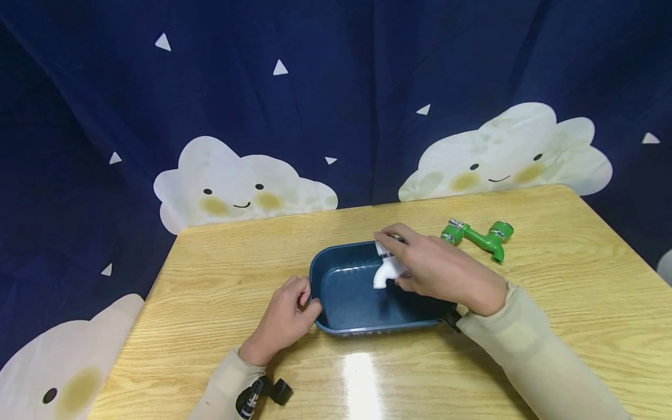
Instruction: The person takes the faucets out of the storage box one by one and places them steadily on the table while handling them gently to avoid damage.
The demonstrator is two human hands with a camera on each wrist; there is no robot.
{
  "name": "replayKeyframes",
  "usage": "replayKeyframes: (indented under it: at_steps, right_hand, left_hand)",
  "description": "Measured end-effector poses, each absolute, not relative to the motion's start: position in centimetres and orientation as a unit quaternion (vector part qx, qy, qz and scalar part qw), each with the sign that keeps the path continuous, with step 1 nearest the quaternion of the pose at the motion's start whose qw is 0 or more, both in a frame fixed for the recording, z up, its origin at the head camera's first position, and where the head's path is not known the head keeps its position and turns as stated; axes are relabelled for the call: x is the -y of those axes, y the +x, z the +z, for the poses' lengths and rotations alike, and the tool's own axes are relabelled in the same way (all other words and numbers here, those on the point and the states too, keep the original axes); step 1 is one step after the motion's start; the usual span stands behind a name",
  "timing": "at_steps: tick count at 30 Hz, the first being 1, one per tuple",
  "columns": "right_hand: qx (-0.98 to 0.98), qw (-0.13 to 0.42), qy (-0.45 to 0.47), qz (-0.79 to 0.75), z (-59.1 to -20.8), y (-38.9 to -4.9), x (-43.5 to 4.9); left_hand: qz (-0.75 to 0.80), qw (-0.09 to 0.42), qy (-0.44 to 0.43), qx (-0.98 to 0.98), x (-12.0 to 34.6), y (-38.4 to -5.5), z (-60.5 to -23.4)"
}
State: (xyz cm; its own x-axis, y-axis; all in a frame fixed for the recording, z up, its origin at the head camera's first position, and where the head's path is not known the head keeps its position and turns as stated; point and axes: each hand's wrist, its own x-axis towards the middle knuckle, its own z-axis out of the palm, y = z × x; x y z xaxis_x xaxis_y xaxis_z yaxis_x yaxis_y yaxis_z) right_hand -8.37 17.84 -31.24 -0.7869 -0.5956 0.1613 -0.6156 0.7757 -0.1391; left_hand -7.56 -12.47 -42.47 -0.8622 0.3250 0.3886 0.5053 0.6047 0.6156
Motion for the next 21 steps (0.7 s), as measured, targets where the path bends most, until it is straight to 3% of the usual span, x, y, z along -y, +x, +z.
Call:
replayKeyframes:
  at_steps: [21]
  right_hand:
    - [0.941,0.059,0.32,0.087,-31.28,-8.64,-18.19]
  left_hand:
    - [-0.383,0.115,-0.233,0.886,12.49,-7.59,-42.52]
